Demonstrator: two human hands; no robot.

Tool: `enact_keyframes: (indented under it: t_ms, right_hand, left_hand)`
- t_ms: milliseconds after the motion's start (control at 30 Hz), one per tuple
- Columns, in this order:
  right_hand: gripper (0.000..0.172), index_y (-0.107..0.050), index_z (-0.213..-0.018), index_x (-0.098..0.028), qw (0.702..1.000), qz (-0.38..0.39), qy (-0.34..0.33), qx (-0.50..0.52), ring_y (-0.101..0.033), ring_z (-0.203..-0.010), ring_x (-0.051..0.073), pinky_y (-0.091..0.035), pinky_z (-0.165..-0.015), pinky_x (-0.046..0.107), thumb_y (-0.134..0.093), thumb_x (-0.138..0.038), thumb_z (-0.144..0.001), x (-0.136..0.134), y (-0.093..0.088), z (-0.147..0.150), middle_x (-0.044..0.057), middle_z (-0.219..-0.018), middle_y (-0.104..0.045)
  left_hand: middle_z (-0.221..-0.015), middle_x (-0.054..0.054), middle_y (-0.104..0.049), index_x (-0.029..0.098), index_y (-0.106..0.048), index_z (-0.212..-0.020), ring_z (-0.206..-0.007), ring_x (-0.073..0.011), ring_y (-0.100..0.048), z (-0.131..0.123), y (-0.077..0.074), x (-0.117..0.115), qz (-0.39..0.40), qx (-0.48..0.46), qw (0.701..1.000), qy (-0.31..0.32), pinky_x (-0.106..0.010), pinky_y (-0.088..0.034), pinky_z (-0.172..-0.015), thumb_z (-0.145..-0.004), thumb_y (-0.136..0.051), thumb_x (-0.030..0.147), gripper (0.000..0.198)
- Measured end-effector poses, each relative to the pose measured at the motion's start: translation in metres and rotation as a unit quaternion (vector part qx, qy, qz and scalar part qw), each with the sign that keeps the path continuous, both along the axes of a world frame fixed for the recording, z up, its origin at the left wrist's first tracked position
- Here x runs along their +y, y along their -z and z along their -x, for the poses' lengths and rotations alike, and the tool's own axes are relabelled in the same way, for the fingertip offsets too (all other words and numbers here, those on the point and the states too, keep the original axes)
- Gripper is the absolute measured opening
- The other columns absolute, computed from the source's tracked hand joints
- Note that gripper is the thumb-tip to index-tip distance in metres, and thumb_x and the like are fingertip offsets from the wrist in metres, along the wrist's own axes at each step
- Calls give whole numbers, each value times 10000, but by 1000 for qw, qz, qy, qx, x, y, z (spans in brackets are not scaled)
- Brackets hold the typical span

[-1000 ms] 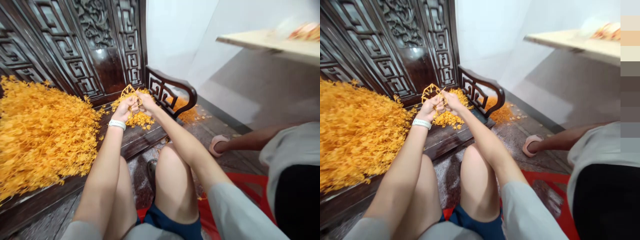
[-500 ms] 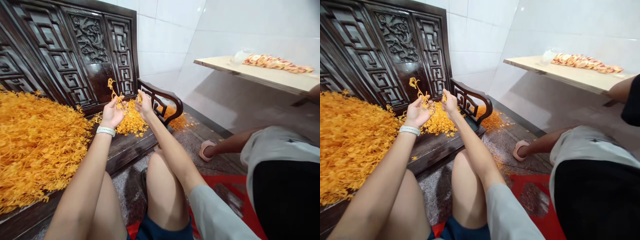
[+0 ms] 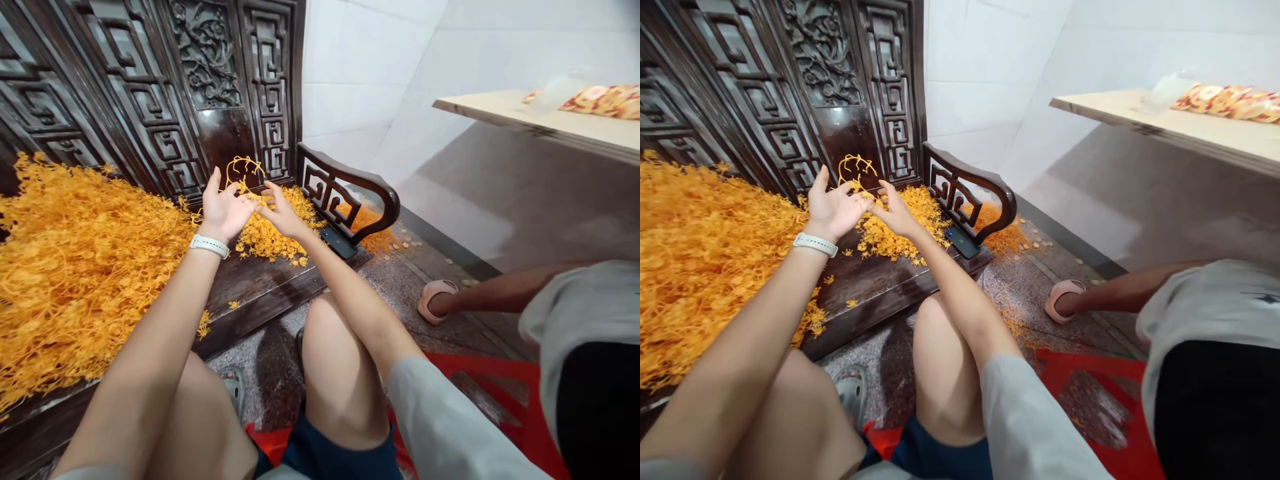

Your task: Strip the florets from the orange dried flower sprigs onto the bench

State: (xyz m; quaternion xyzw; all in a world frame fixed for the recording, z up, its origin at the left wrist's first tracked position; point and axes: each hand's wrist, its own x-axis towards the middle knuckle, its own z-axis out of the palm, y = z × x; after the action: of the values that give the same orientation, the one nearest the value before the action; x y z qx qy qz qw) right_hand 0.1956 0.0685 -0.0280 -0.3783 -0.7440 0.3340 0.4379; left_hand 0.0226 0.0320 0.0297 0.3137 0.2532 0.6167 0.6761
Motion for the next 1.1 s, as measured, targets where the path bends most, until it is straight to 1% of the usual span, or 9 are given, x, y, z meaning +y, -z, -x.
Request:
enact_keyframes:
  t_ms: [133,233,367,433,533,667,767,900,1100]
  right_hand:
    - [636,-555,-1497,-156,999,-36,-1,-23,-584,-1473,300,-488,-1274,449,-571,-83,-866,12,7,25,201,-1581,-604]
    - [481,-636,-1319,-193,993,75,8,95,-749,-1138,217,-624,-1072,391,-525,-67,-868,16,6,41,136,-1377,-730]
    - [318,-643,-1145,-169,926,252,-84,270,-765,-811,140,-643,-880,302,-590,-71,-847,8,-7,54,79,-1029,-800]
    - [262,-654,-1101,-150,898,310,-141,277,-762,-748,145,-631,-806,289,-613,-98,-847,2,-13,56,81,-946,-804]
    - [219,-669,-1056,-148,890,352,-161,241,-696,-626,133,-522,-602,235,-599,-128,-850,-3,-17,58,70,-855,-794]
    - [206,-695,-1000,-146,888,361,-142,247,-527,-556,99,-363,-487,211,-511,-239,-998,-6,-21,66,81,-880,-783]
    - [372,-699,-989,-158,893,354,-108,257,-517,-596,116,-402,-520,229,-522,-469,-1091,-8,-26,77,81,-888,-751]
    - [512,-646,-994,-194,924,313,-53,215,-555,-659,137,-438,-566,244,-624,-704,-1039,-12,-22,97,45,-852,-650]
    - [519,-555,-1108,-221,965,208,-40,155,-618,-899,189,-509,-700,261,-723,-701,-1002,-25,-3,122,28,-913,-561]
  left_hand:
    - [-1013,-131,-712,203,-690,-1153,-908,-229,-723,8,6,2,9,-18,1000,-17,-322,-634,-788,-1032,-661,588,404]
    - [-1056,-91,-743,246,-723,-1145,-847,-180,-724,18,14,9,26,21,997,-76,-268,-613,-757,-1032,-700,361,163]
    - [-1069,-18,-782,355,-744,-1326,-660,-92,-643,33,26,18,7,95,981,-171,-177,-471,-576,-956,-787,181,411]
    - [-1007,-13,-789,361,-730,-1387,-623,-81,-608,42,29,19,-5,111,976,-186,-163,-421,-540,-936,-839,210,488]
    - [-861,-11,-760,302,-775,-1294,-615,-93,-591,55,31,17,-16,144,971,-192,-162,-412,-527,-903,-880,211,416]
    - [-737,14,-686,220,-780,-988,-598,-84,-577,63,31,9,-32,176,957,-227,-161,-460,-554,-880,-878,143,165]
    - [-724,31,-657,218,-726,-932,-579,-83,-582,62,33,5,-24,183,948,-261,-177,-480,-556,-875,-892,152,188]
    - [-683,57,-588,231,-658,-916,-578,-91,-580,61,39,8,-9,193,928,-319,-193,-491,-567,-875,-885,137,249]
    - [-673,72,-560,225,-634,-916,-597,-79,-567,59,51,17,20,193,917,-347,-166,-486,-582,-862,-862,90,271]
